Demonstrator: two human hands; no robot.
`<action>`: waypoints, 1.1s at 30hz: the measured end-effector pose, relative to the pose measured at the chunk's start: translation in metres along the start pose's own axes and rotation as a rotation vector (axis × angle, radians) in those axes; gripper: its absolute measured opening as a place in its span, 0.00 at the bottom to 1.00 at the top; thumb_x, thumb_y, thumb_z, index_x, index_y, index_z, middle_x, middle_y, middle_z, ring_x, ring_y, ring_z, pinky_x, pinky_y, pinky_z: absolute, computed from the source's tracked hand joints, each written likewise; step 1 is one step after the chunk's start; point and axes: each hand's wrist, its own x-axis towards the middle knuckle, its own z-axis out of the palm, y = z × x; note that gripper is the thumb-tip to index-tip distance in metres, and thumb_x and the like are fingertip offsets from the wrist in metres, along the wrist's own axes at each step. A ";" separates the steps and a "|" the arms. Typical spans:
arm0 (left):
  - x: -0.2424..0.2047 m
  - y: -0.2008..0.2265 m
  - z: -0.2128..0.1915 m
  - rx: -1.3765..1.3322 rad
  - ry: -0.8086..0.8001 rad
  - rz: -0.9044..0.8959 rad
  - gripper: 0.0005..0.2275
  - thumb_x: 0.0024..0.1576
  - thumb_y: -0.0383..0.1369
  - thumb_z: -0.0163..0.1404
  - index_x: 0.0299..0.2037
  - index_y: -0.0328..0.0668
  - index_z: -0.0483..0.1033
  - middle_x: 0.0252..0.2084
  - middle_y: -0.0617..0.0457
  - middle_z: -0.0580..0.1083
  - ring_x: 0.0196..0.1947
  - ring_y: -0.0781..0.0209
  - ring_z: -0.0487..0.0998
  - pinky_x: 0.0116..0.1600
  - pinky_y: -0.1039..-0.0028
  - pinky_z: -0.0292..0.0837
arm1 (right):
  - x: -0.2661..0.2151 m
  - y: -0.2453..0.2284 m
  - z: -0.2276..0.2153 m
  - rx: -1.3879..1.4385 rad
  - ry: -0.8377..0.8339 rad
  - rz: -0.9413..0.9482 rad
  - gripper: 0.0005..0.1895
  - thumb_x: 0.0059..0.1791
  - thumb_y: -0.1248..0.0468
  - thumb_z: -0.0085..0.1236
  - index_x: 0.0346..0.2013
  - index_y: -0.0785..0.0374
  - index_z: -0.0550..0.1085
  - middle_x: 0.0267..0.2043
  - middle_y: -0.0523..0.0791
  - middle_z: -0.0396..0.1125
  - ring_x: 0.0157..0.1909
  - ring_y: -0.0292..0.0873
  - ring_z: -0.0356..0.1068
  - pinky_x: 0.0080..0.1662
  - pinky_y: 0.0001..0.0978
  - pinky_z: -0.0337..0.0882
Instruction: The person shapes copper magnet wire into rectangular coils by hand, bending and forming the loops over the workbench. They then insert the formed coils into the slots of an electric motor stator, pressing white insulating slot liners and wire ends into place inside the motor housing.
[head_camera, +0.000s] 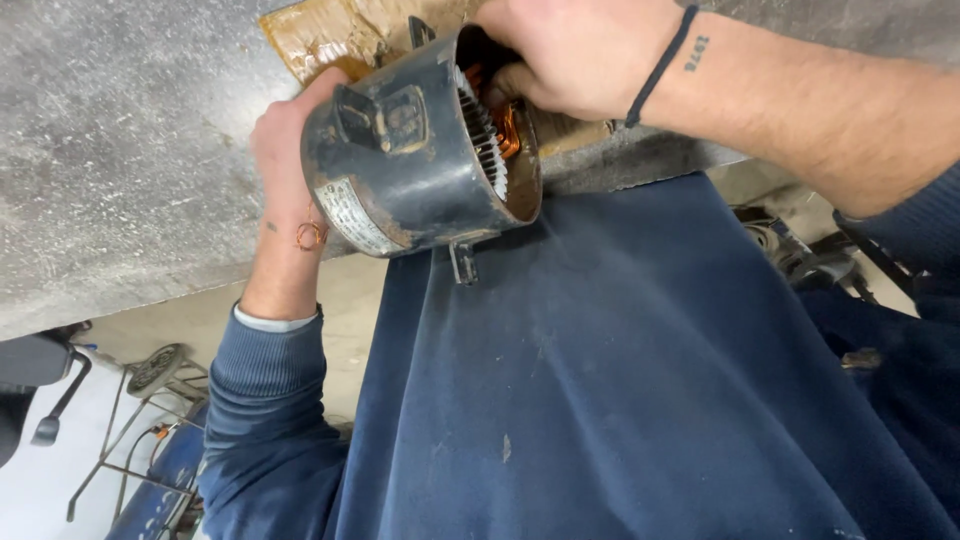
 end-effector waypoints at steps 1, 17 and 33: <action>-0.002 -0.007 0.007 0.016 0.019 -0.004 0.07 0.61 0.36 0.56 0.48 0.52 0.79 0.33 0.45 0.78 0.34 0.42 0.79 0.37 0.62 0.71 | -0.002 -0.003 0.001 -0.017 0.016 0.026 0.11 0.50 0.60 0.65 0.42 0.64 0.79 0.28 0.52 0.73 0.29 0.51 0.74 0.33 0.43 0.75; -0.049 -0.010 0.059 -0.814 0.409 -0.108 0.08 0.65 0.26 0.51 0.51 0.30 0.79 0.43 0.54 0.79 0.39 0.69 0.76 0.44 0.77 0.75 | -0.052 -0.020 0.036 -0.151 0.740 -0.210 0.16 0.50 0.66 0.65 0.51 0.62 0.74 0.48 0.43 0.68 0.51 0.44 0.70 0.51 0.38 0.70; -0.043 -0.049 0.120 -1.746 0.125 -0.164 0.18 0.67 0.34 0.44 0.66 0.37 0.64 0.61 0.46 0.72 0.60 0.57 0.77 0.62 0.65 0.79 | -0.046 -0.010 0.069 0.093 0.647 -0.088 0.08 0.55 0.67 0.65 0.47 0.62 0.75 0.44 0.46 0.68 0.49 0.49 0.72 0.50 0.41 0.72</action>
